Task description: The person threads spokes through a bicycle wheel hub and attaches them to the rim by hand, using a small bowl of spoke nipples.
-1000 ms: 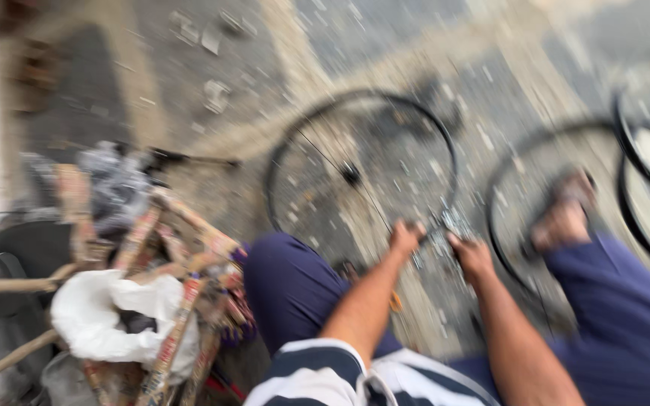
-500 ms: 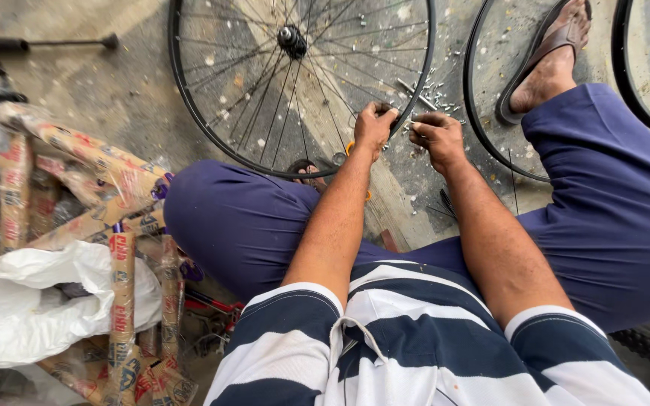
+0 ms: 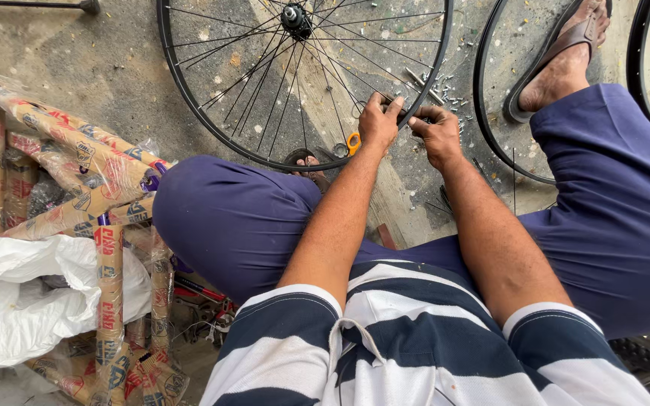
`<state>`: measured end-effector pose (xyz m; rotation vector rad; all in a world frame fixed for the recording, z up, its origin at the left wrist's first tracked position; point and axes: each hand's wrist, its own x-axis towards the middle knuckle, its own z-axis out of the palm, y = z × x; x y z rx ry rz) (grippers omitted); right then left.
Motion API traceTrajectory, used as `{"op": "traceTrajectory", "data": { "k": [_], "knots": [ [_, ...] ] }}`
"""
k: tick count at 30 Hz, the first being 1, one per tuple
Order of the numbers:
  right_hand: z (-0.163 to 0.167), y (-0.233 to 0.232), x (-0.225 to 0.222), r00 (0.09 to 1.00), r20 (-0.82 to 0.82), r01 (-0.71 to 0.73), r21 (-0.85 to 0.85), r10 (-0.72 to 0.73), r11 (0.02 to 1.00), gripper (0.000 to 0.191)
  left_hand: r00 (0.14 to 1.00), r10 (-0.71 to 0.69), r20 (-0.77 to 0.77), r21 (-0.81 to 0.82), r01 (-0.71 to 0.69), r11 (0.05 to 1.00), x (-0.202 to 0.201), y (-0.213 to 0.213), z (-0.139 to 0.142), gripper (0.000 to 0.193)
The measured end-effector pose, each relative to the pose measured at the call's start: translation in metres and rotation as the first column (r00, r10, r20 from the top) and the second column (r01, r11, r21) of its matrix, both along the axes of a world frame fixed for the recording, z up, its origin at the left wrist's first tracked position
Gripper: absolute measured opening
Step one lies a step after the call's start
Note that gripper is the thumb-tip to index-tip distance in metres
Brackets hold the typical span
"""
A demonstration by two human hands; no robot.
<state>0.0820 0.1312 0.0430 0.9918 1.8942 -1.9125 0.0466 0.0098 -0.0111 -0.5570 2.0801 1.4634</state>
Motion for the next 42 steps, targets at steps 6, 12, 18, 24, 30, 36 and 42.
{"op": "traceTrajectory", "data": {
  "k": [6, 12, 18, 24, 30, 36, 42],
  "knots": [
    [-0.006, 0.002, 0.001, 0.999, -0.001, 0.043, -0.054, -0.043, 0.998, 0.018, 0.999, -0.026, 0.024, -0.034, 0.027, 0.999, -0.002, -0.001, 0.002, 0.035],
    [-0.005, 0.0, 0.002, 0.997, -0.055, -0.049, 0.028, 0.051, 0.998, 0.015, 0.999, -0.046, -0.017, -0.082, 0.044, 0.996, -0.001, 0.0, 0.0, 0.036],
    [-0.002, -0.001, 0.002, 0.994, -0.042, -0.091, 0.14, 0.098, 0.986, 0.015, 0.999, -0.048, 0.001, -0.102, 0.048, 0.994, -0.003, 0.0, 0.006, 0.036],
    [-0.006, 0.0, 0.003, 0.996, -0.042, 0.082, -0.046, -0.084, 0.996, 0.029, 0.997, 0.061, -0.041, 0.092, -0.057, 0.994, 0.003, -0.001, 0.009, 0.03],
    [-0.005, 0.003, 0.001, 0.998, 0.007, 0.069, -0.162, -0.069, 0.984, 0.026, 0.983, -0.038, -0.179, -0.036, 0.032, 0.999, 0.001, 0.002, 0.014, 0.038],
    [-0.004, 0.002, -0.001, 0.998, -0.041, 0.035, -0.22, -0.046, 0.975, 0.025, 0.981, 0.089, -0.175, 0.17, -0.059, 0.984, -0.003, 0.0, 0.027, 0.048],
    [-0.003, 0.004, -0.002, 0.998, -0.035, 0.033, -0.219, -0.042, 0.975, 0.025, 0.971, -0.152, -0.183, -0.266, 0.1, 0.959, -0.008, -0.003, 0.036, 0.052]
  ]
}}
